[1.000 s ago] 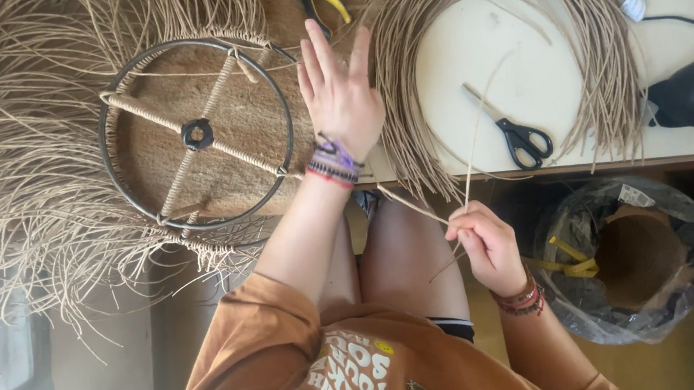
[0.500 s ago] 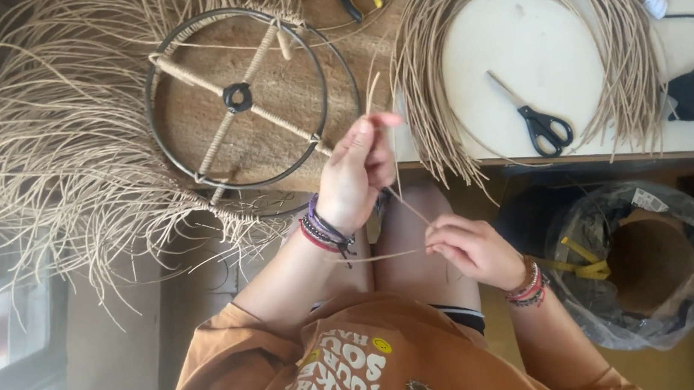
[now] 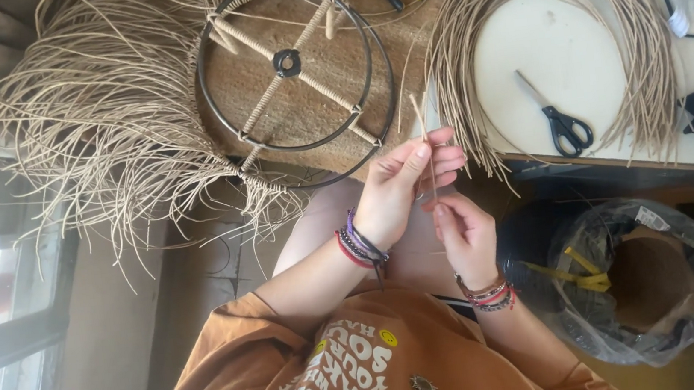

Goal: The person weaves thin natural fibers around a circular metal frame, repeatedly threading and pulling strands through existing loops to build up a dense woven layer. The person works by hand, handling the fibers and frame directly without tools.

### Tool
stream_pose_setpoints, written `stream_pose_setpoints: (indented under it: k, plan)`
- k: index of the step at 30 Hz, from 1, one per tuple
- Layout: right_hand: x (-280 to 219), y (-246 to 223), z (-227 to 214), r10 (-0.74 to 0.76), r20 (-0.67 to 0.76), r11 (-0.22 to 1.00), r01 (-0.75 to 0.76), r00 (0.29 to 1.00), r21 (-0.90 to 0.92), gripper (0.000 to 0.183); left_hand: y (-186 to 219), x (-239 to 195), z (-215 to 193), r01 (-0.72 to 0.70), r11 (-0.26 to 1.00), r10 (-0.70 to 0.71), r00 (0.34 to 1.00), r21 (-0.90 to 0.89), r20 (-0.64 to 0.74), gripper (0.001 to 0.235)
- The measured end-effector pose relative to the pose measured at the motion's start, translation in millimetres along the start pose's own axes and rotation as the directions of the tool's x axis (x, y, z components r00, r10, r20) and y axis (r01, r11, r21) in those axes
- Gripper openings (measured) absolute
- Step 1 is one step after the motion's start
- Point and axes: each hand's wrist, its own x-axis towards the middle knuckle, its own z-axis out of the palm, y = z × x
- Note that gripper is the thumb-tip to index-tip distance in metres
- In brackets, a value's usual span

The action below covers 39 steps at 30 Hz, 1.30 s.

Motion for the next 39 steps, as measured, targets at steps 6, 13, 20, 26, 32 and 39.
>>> stream_pose_setpoints:
  k: [6,13,20,26,32,39]
  plan:
    - [-5,-5,1,0.040,0.061,0.999,-0.039,0.997,-0.015,0.019,-3,-1,-10,-0.090,0.995,0.091,0.995,0.049,-0.027,0.028]
    - [-21,53,-45,0.215,0.288,0.860,-0.320,0.933,0.397,0.024,26,24,-43,-0.326,0.931,0.294,0.937,-0.165,-0.190,0.029]
    - [-34,66,-52,-0.024,0.396,0.952,-0.100,0.918,0.289,0.025,42,40,-58,-0.440,0.841,0.389,0.896,-0.315,-0.214,0.024]
    - [-24,48,-44,0.080,0.592,0.974,0.064,0.802,-0.218,0.020,54,42,-48,-0.429,0.856,0.354,0.894,-0.290,-0.275,0.016]
    - [-32,61,-34,0.213,0.505,0.889,0.049,0.836,-0.456,0.023,64,40,-43,-0.465,0.845,0.412,0.880,-0.262,-0.235,0.018]
    - [-50,121,-42,0.067,0.300,0.884,0.083,0.951,-0.461,0.026,51,40,-72,-0.522,0.816,0.556,0.825,-0.247,0.095,0.042]
